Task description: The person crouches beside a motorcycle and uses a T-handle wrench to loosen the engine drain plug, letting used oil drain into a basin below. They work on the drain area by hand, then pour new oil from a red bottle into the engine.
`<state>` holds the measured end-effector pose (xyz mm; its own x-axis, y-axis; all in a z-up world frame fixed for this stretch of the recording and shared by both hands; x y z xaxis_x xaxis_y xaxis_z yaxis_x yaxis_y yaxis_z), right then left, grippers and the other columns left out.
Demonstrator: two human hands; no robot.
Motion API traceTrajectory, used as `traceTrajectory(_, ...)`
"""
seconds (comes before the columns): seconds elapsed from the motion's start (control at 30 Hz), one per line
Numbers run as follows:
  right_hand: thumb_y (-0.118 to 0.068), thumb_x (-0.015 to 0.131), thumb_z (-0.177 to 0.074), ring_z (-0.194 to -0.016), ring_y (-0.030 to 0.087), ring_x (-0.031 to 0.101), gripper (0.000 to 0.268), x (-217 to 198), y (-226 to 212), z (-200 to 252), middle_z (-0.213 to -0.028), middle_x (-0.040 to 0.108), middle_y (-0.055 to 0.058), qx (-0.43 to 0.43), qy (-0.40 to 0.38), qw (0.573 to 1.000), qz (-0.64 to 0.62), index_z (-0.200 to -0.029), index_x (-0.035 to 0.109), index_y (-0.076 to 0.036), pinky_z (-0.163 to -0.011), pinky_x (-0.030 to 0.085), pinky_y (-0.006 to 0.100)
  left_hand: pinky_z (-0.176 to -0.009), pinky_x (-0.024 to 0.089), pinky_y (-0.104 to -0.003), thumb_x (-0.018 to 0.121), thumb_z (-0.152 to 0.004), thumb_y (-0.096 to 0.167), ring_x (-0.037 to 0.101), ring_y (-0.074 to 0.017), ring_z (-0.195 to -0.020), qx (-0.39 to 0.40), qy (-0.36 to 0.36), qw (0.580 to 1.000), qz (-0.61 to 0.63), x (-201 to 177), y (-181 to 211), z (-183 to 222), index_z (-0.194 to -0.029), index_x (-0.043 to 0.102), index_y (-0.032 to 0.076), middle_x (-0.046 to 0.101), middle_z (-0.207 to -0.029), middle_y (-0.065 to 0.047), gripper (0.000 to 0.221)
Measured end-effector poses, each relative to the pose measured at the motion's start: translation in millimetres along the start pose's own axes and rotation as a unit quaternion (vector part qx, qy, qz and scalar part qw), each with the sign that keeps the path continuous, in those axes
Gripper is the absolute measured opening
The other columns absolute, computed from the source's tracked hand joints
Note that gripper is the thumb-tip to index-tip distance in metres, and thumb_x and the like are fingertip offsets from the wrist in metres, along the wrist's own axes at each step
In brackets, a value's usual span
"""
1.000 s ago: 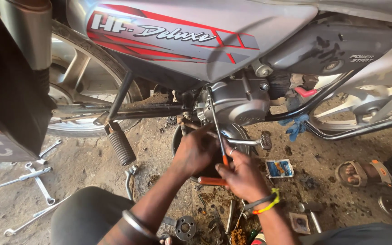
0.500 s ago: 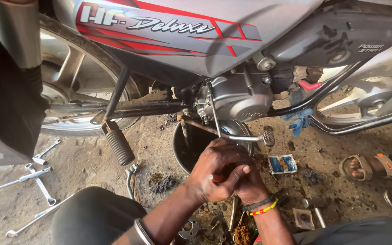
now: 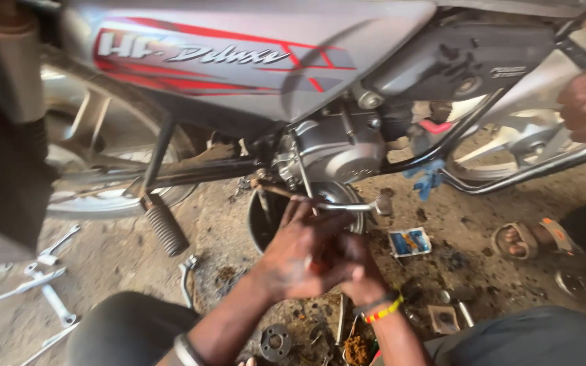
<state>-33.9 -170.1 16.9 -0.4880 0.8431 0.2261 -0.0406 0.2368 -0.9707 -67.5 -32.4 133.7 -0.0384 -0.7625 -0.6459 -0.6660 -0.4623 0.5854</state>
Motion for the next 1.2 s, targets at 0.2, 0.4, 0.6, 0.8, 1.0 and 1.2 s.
traceTrajectory(0.2,-0.005,0.065,-0.085,-0.068,0.010,0.063,0.017,-16.3,-41.9,36.8,-0.080,0.069,0.002,-0.012,0.136,0.950,0.279,-0.101,0.065,0.001,-0.058,0.053,0.026,-0.126,0.006,-0.067,0.059,-0.088,0.075,0.014,-0.0553,-0.160,0.063,-0.053,0.995,-0.061,37.5,-13.0,3.9,-0.160,0.046,0.005,0.036,-0.169,-0.029,0.101)
traceTrajectory(0.4,0.001,0.064,-0.081,-0.077,0.013,0.066,0.023,-41.1,-65.6,55.9,-0.086,0.069,0.005,-0.067,0.124,0.921,0.364,-0.104,0.063,0.002,-0.066,0.054,0.031,-0.129,0.012,-0.062,0.055,-0.089,0.077,0.018,-0.0535,-0.161,0.052,-0.069,0.996,0.032,66.1,4.3,-9.1,-0.160,0.043,-0.002,0.036,-0.168,-0.029,0.106)
traceTrajectory(0.6,-0.012,0.073,-0.079,-0.066,0.021,0.064,0.016,-65.8,-74.9,42.8,-0.073,0.068,0.010,0.124,0.103,0.840,0.518,-0.088,0.065,-0.001,-0.064,0.053,0.037,-0.130,0.020,-0.059,0.062,-0.090,0.075,0.024,-0.0537,-0.161,0.054,-0.004,0.999,0.000,84.2,0.4,-9.9,-0.159,0.045,-0.003,0.041,-0.168,-0.025,0.105)
traceTrajectory(0.8,-0.023,0.075,-0.075,-0.077,0.029,0.071,0.027,-58.1,-130.4,35.0,-0.085,0.072,0.013,0.197,0.091,0.719,0.660,-0.093,0.066,-0.006,-0.071,0.054,0.040,-0.132,0.028,-0.060,0.053,-0.086,0.080,0.031,-0.0509,-0.162,0.076,0.127,0.988,0.033,105.7,2.9,-31.4,-0.157,0.046,-0.001,0.044,-0.168,-0.023,0.108)
traceTrajectory(1.0,-0.022,0.066,-0.084,-0.104,0.032,0.069,0.039,-83.5,-39.2,43.8,-0.114,0.070,0.020,-0.121,0.102,0.928,0.337,-0.115,0.066,0.002,-0.086,0.057,0.040,-0.134,0.031,-0.062,0.046,-0.099,0.057,0.045,-0.0386,-0.156,0.155,0.141,0.977,0.026,94.9,17.4,-38.4,-0.156,0.051,0.004,0.048,-0.166,-0.022,0.079)
traceTrajectory(1.2,-0.018,0.070,-0.073,-0.094,0.032,0.070,0.039,-76.4,-56.0,42.1,-0.104,0.072,0.018,-0.074,0.071,0.762,0.639,-0.110,0.071,-0.005,-0.083,0.057,0.044,-0.130,0.038,-0.058,0.047,-0.103,0.046,0.052,-0.0417,-0.152,0.162,0.132,0.976,0.061,98.3,16.3,-27.7,-0.147,0.060,0.002,0.058,-0.156,-0.022,0.064)
Point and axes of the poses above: each hand's wrist, its own z-axis away from the middle knuckle, its own x-axis out of the palm, y = z × x, the point moved 5 cm from there along -z, towards the middle knuckle
